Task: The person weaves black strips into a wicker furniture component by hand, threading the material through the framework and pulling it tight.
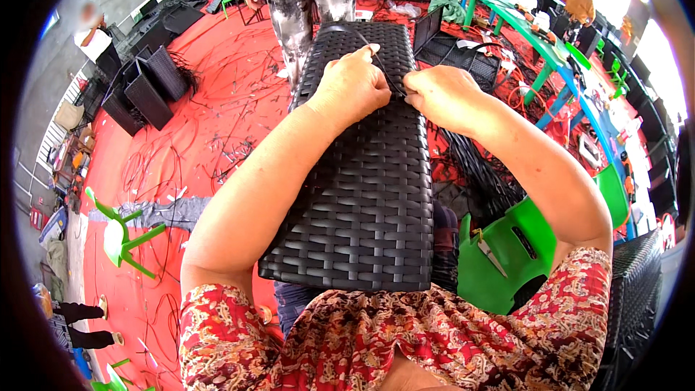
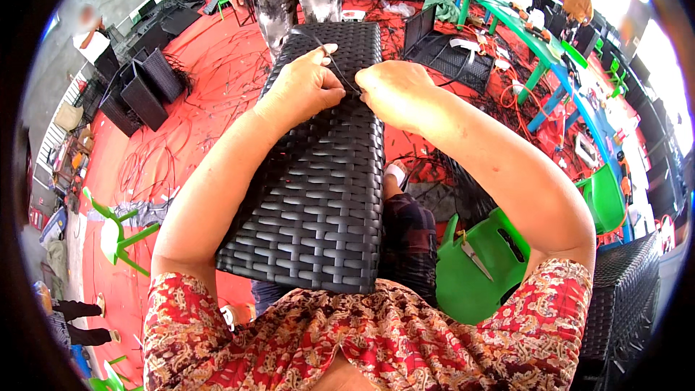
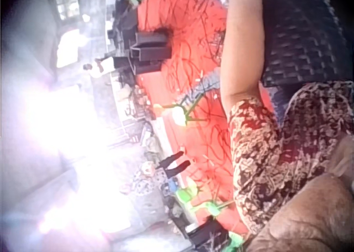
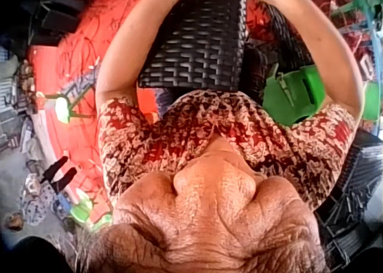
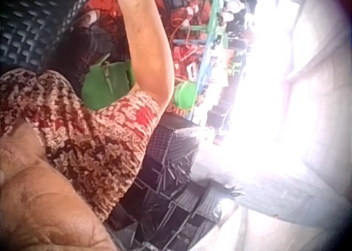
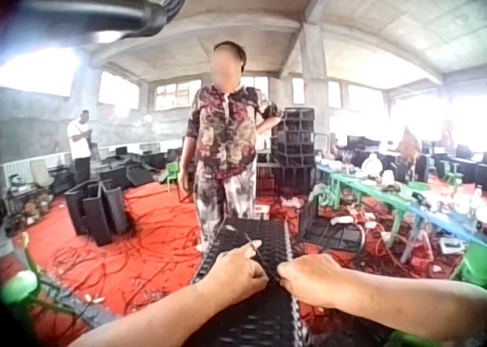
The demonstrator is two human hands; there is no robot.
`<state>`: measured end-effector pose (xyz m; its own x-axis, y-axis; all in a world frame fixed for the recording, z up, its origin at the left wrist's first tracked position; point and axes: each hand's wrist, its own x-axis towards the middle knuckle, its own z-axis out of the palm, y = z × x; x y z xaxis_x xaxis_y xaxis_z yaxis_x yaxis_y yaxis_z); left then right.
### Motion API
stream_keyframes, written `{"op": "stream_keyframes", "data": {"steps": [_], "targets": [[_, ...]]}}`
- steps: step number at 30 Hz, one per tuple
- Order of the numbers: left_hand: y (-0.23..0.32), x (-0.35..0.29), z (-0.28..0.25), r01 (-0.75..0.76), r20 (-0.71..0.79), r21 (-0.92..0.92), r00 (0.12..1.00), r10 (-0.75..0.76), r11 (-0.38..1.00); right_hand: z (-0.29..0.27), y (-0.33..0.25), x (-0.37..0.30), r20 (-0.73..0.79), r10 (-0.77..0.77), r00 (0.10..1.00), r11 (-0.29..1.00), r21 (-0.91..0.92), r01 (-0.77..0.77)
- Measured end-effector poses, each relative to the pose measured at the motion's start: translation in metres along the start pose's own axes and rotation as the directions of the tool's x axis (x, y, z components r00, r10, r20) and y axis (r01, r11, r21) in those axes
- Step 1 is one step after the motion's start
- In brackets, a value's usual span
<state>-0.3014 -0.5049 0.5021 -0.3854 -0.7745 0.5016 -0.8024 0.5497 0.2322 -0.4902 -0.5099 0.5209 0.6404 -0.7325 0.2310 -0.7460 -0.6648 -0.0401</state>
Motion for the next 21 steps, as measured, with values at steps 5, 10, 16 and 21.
{"op": "stream_keyframes", "data": {"steps": [5, 10, 16, 21], "targets": [[0.010, -0.006, -0.001, 0.017, 0.187, 0.167, 0.981, -0.048, 0.986, 0.000, 0.011, 0.003, 0.102, 0.029, 0.994, 0.934, 0.352, -0.063], [0.024, -0.007, 0.009, 0.013, 0.334, 0.434, 0.926, -0.174, 0.901, 0.004, 0.025, 0.014, 0.301, 0.061, 0.952, 0.838, 0.502, -0.213], [0.009, 0.002, 0.013, 0.198, 0.506, 0.184, 0.821, -0.265, 0.963, 0.000, 0.030, 0.023, 0.363, -0.008, 0.932, 0.864, 0.471, -0.176], [-0.003, 0.008, 0.018, 0.251, 0.516, 0.115, 0.812, -0.273, 0.961, -0.003, 0.029, 0.027, 0.448, 0.037, 0.893, 0.857, 0.446, -0.259]]}}
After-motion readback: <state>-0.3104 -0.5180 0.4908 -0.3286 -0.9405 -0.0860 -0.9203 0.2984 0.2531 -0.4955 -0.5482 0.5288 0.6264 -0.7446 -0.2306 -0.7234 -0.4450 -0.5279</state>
